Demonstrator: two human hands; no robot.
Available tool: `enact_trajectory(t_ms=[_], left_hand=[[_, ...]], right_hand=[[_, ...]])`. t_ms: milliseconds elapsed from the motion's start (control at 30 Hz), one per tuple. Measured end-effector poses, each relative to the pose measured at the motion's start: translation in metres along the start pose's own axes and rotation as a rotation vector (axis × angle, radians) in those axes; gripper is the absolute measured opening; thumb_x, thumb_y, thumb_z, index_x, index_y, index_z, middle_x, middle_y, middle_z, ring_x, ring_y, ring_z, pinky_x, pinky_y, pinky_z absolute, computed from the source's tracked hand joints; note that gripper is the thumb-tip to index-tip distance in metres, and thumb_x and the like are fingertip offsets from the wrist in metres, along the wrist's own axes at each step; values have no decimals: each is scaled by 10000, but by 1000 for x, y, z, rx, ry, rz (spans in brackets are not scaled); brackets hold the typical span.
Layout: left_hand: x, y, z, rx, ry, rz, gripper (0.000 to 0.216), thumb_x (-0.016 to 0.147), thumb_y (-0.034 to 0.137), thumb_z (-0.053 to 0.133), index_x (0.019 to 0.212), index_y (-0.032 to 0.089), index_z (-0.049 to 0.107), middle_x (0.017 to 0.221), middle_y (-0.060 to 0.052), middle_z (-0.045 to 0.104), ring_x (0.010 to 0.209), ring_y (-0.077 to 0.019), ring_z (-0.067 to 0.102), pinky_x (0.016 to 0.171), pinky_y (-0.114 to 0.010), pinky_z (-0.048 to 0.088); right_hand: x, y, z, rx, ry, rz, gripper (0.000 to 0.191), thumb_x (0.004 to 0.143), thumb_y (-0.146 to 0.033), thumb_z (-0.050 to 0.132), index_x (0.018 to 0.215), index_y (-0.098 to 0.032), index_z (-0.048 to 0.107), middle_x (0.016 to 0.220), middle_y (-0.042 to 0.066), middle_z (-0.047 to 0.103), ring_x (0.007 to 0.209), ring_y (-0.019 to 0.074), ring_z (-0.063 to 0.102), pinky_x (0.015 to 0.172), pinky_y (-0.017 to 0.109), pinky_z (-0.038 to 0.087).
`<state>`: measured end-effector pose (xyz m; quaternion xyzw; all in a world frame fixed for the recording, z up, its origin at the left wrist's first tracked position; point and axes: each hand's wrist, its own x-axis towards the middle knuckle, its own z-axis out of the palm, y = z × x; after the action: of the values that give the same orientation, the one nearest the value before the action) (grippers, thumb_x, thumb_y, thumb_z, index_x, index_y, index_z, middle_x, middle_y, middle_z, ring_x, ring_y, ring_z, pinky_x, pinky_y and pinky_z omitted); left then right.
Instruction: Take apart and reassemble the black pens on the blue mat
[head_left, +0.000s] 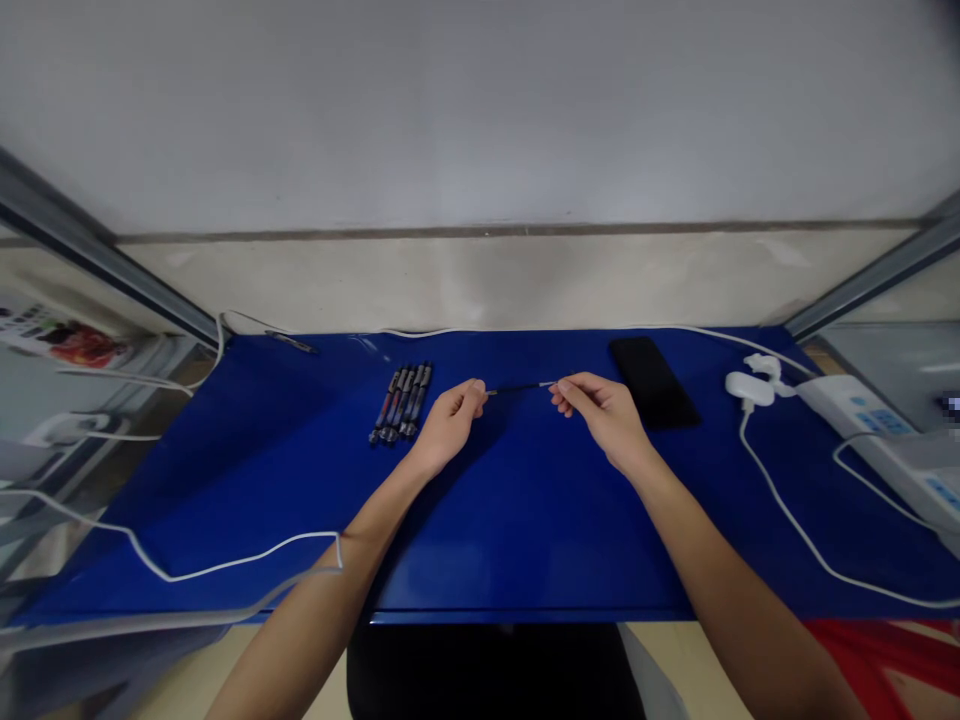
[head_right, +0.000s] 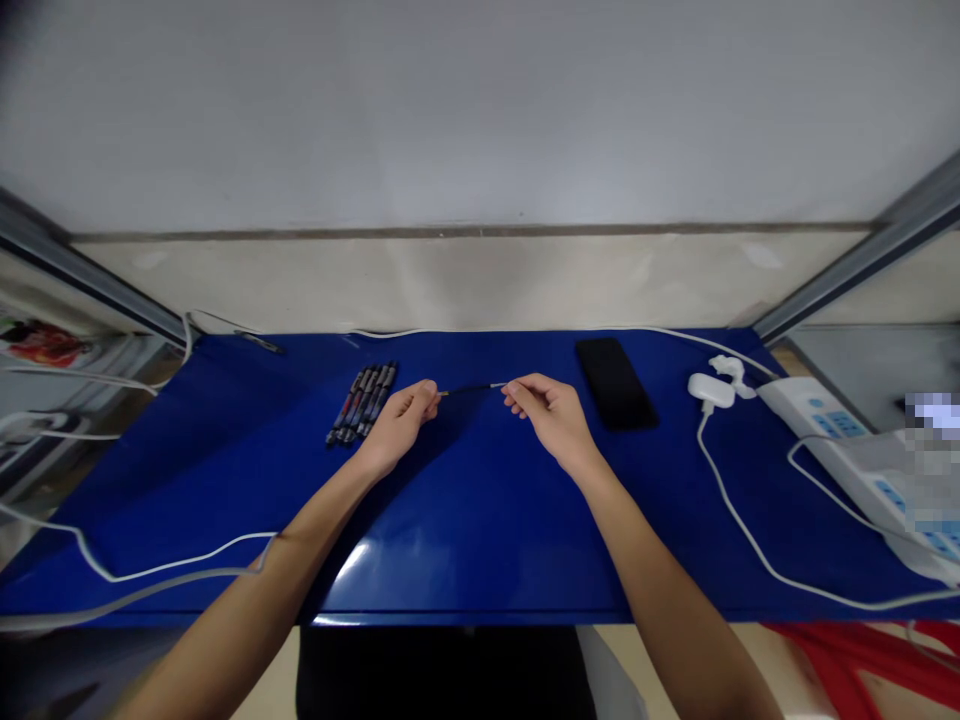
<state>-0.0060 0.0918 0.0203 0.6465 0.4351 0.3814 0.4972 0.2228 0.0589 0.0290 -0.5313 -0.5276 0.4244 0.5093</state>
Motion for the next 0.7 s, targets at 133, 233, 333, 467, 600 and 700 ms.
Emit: enact_trajectory(t_ms=[133, 233, 333, 467, 600, 700], left_hand=[[0, 1, -1, -15, -6, -9, 422, 981, 474, 370, 670, 189, 360, 653, 30, 352, 597, -101, 330, 586, -251, 291], [0, 0, 0, -20, -6, -13, 421, 979, 477, 371, 671, 190, 356, 653, 30, 348, 596, -101, 327, 581, -251, 287], [0, -1, 0, 1, -10, -9, 426, 980, 482, 364, 672, 189, 361, 657, 27, 359, 602, -103, 336, 588, -253, 288], [0, -2, -1, 33, -25, -9, 428, 984, 493, 350, 683, 189, 373, 666, 25, 376, 606, -105, 352, 595, -254, 297], [-1, 2, -4, 292, -24, 45, 420, 1004, 460, 312, 694, 193, 407, 638, 26, 399, 594, -116, 391, 600, -261, 306], [-5, 5, -1, 665, -44, 166, 400, 1018, 411, 297, 717, 196, 450, 618, 17, 453, 620, -143, 446, 637, -280, 315]], right_hand=[[0, 1, -1, 2, 1, -3, 198, 882, -366, 630, 856, -199, 734, 765, 42, 682, 659, 145, 600, 615, 299, 466], [1, 1, -1, 5, 31, 2, 208, 883, -368, 626, 842, -191, 727, 766, 47, 683, 658, 149, 602, 614, 301, 469], [2, 2, -1, -22, 35, -8, 211, 882, -372, 625, 845, -188, 723, 763, 47, 682, 664, 153, 606, 617, 302, 471], [1, 1, -2, -86, -30, -26, 211, 887, -380, 617, 854, -196, 716, 756, 41, 679, 673, 157, 614, 627, 301, 477], [-1, -4, -4, -154, -150, -3, 228, 880, -409, 623, 855, -201, 712, 777, 46, 696, 691, 167, 632, 649, 307, 496], [-4, -9, -2, -227, -266, 1, 229, 889, -409, 607, 866, -206, 710, 798, 43, 705, 723, 175, 648, 687, 315, 506]])
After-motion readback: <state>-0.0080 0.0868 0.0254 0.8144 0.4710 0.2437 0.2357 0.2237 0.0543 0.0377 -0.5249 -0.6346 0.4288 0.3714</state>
